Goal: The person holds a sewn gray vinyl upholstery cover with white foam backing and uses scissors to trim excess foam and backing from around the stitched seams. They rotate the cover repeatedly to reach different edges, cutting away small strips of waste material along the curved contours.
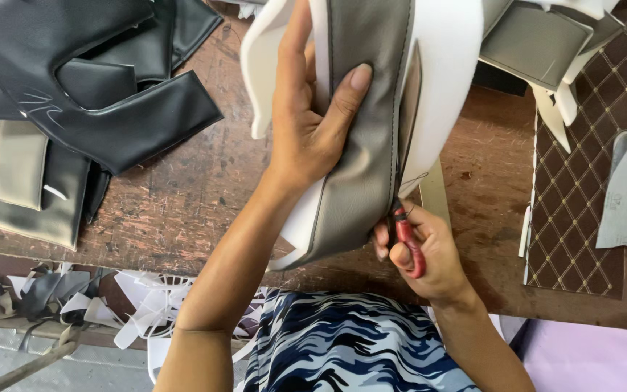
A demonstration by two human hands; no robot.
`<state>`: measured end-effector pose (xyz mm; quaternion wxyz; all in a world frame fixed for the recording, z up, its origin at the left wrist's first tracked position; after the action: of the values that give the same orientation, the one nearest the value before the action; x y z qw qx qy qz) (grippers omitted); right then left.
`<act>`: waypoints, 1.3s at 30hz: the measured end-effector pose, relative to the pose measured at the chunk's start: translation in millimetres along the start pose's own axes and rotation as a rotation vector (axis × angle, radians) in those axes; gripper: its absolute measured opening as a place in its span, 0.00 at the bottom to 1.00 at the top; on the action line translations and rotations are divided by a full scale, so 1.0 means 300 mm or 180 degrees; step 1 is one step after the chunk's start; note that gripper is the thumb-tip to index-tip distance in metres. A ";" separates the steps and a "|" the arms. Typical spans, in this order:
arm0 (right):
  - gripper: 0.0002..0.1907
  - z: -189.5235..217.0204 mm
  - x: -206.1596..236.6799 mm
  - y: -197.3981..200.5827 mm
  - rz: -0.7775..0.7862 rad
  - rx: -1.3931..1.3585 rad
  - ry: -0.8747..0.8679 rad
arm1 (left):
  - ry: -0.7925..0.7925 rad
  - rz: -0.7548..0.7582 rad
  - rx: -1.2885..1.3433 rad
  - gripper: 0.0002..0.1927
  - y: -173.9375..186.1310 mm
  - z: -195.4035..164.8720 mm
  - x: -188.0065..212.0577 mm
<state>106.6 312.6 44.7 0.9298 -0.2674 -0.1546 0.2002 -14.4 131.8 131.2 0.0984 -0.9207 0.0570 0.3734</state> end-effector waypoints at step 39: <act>0.46 0.048 0.055 0.028 0.0185 0.0773 0.0292 | -0.0635 0.0099 -0.0440 0.17 0.088 -0.127 -0.172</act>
<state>113.0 332.9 54.7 0.9553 -0.1660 -0.0787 0.2318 -30.3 99.3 190.4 0.0340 -0.8826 0.0352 0.4677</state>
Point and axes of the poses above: each hand's wrist, its own x-axis away from the middle knuckle, its own y-axis out of the back of the hand, z = x × y, the point moved 4 cm from there along -x, towards the middle knuckle, and after that the axes turned 9 degrees about -y, right-handed, at the moved point
